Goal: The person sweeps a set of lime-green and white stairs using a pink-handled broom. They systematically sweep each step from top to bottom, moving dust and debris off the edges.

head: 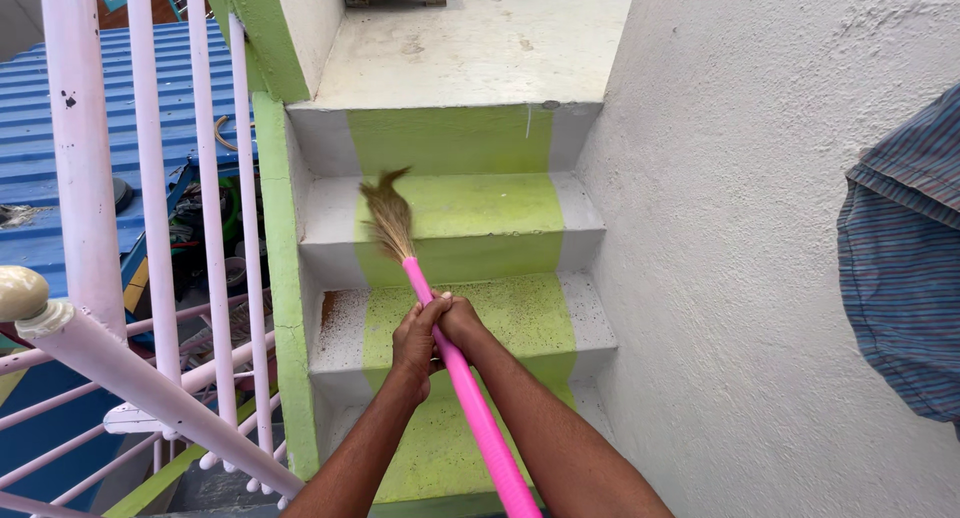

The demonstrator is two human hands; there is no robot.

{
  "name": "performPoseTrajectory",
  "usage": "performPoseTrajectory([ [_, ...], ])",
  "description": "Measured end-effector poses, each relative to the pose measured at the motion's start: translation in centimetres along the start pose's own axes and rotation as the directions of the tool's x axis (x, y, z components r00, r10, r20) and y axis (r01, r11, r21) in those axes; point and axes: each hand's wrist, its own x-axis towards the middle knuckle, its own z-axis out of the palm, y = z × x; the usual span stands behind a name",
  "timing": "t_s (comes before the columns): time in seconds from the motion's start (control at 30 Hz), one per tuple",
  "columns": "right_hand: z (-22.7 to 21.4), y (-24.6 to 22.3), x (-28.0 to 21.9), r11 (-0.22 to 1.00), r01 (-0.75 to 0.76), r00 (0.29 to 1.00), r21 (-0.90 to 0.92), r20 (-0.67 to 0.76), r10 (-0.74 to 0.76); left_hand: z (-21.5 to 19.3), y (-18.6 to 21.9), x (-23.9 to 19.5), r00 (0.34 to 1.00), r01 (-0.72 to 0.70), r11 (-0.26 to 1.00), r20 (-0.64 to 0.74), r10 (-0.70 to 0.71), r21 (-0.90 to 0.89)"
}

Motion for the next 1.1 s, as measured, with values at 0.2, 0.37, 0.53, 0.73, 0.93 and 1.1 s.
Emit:
performPoseTrajectory([
  [0.2,2.9,-0.4,-1.7,0.998,-0.043,0.99,-0.035,-0.137,0.037,-1.6,-0.5,1.2,0.996,-0.088,0.996,-0.027,0.088,-0.021],
  [0.37,5.9,-0.5,-1.1,0.983,-0.016,1.0,-0.184,-0.003,0.016,-4.9,0.5,-0.2,0.996,0.028,0.997,-0.078,-0.034,-0.075],
  [0.53,5.7,-1.3,-1.9,0.975,0.058,0.995,-0.213,0.095,-0.039,-5.4,0.7,-1.4,0.994,-0.036,0.997,-0.103,0.03,-0.064],
  [0.73,7.9,-1.3,-3.3,0.866,0.065,0.998,-0.496,0.03,-0.058,-6.6,0.0,-0.6,0.997,0.031,0.99,-0.06,-0.039,-0.14],
  [0.93,4.8,-0.9,-8.6,0.778,0.119,0.989,-0.617,0.146,-0.035,-4.7,-2.2,-3.9,0.994,0.076,0.977,-0.059,-0.089,-0.201],
  [1.1,4.7,-3.0,-11.1,0.723,0.182,0.975,-0.667,0.027,-0.221,-3.6,-2.4,-1.3,0.997,-0.068,0.971,-0.035,0.062,-0.229],
])
